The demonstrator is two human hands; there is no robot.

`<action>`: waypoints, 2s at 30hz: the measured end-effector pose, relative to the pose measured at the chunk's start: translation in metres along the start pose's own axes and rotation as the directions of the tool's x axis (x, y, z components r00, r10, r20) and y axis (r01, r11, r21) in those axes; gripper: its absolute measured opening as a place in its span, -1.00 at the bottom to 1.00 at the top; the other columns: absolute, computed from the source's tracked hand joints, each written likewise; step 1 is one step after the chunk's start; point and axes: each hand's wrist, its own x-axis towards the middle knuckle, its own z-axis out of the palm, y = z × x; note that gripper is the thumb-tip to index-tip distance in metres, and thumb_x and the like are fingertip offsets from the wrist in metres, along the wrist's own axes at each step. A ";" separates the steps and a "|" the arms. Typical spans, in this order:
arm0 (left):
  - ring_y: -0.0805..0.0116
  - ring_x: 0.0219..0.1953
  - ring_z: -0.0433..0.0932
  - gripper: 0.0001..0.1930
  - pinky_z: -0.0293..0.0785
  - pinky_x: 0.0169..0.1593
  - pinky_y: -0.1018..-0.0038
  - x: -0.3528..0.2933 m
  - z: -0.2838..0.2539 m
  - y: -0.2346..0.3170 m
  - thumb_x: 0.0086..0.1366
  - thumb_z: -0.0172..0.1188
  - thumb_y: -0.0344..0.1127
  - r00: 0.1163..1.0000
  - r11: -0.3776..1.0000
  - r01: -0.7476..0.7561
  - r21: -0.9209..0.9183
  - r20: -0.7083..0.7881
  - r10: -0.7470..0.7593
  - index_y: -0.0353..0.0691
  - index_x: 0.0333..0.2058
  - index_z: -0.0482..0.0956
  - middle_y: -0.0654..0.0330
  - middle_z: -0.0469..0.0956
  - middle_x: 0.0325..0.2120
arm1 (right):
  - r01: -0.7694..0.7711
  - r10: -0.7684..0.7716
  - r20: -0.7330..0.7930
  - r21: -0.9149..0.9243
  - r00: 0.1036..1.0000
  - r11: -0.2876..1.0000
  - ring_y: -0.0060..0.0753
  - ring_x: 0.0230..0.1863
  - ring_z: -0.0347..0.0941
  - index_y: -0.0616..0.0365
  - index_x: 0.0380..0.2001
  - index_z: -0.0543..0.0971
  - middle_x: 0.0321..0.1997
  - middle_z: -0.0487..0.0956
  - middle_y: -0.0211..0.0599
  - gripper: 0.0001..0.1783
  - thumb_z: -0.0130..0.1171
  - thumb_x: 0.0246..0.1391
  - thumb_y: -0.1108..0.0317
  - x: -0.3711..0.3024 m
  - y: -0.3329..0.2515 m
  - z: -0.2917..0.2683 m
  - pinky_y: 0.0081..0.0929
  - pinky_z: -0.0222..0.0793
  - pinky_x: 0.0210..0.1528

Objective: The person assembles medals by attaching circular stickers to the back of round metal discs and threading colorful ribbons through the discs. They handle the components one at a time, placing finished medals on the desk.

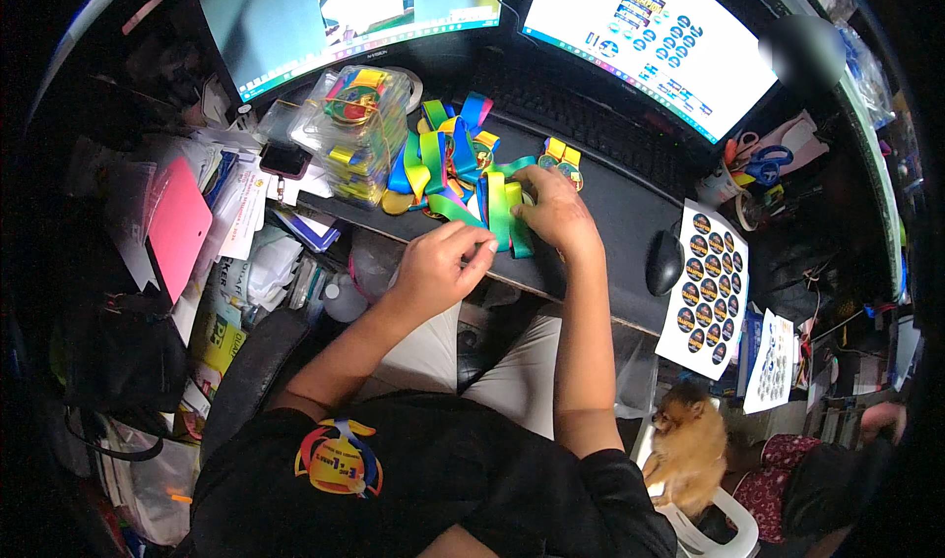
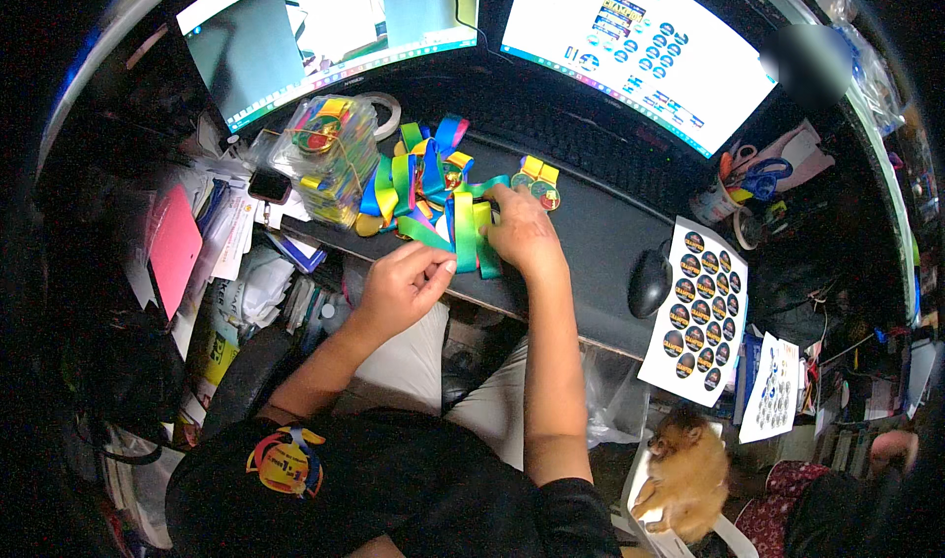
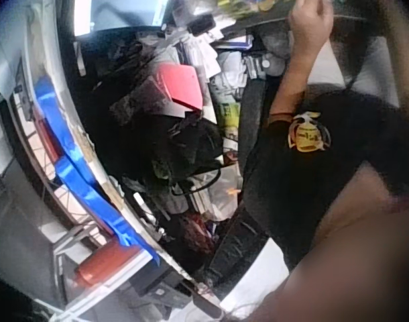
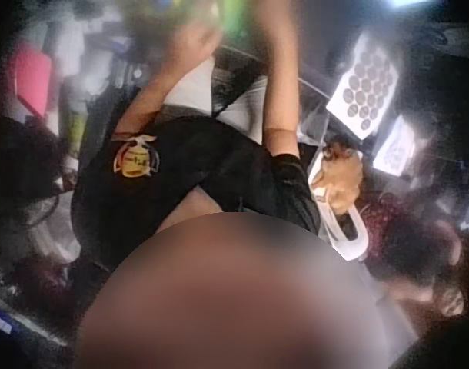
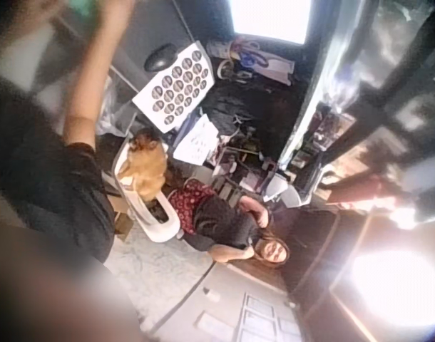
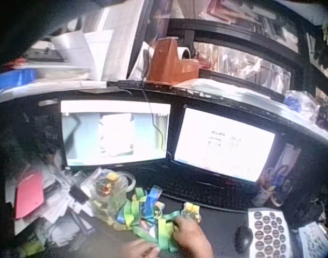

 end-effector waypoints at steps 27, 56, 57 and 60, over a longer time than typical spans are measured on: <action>0.33 0.08 0.40 -0.37 0.36 0.11 0.41 0.017 0.025 0.033 0.15 0.28 -0.40 0.794 0.408 0.553 -0.727 0.608 0.008 -0.28 0.18 0.24 0.13 0.39 0.00 | 0.019 -0.277 0.051 0.969 0.959 0.245 -0.54 -0.23 0.39 0.20 -0.20 0.41 -0.24 0.42 -0.35 -0.72 0.00 -0.06 0.56 -0.081 -0.016 -0.068 -0.60 0.32 -0.15; 0.36 -0.23 0.52 -0.62 0.39 -0.15 0.41 -0.014 0.010 0.041 0.40 -0.08 -0.09 0.147 0.806 0.514 -0.294 0.956 0.255 -0.31 -0.16 0.53 0.16 0.56 -0.34 | -0.383 -0.005 0.599 0.519 0.801 0.764 -0.75 -0.30 0.36 0.21 -0.28 0.56 -0.34 0.52 -0.54 -0.89 0.14 0.13 0.44 -0.153 0.027 -0.051 -0.64 0.32 -0.25; 0.36 -0.24 0.54 -0.61 0.40 -0.14 0.42 -0.009 0.004 0.044 0.40 -0.08 -0.07 0.073 0.736 0.609 -0.295 0.945 0.318 -0.30 -0.18 0.56 0.16 0.59 -0.35 | -0.342 -0.077 0.618 0.529 0.782 0.777 -0.75 -0.31 0.36 0.21 -0.29 0.57 -0.38 0.54 -0.52 -0.88 0.17 0.12 0.42 -0.152 0.026 -0.050 -0.62 0.33 -0.26; 0.43 -0.31 0.58 -0.58 0.50 -0.31 0.49 0.004 -0.020 0.054 0.41 -0.08 -0.08 0.080 0.467 0.842 -0.271 0.918 0.389 -0.35 -0.20 0.58 0.18 0.61 -0.31 | -0.237 0.005 0.407 0.524 0.914 0.818 -0.72 -0.42 0.40 0.21 -0.36 0.59 -0.51 0.52 -0.49 -0.83 0.19 0.10 0.31 -0.141 0.022 -0.044 -0.60 0.36 -0.36</action>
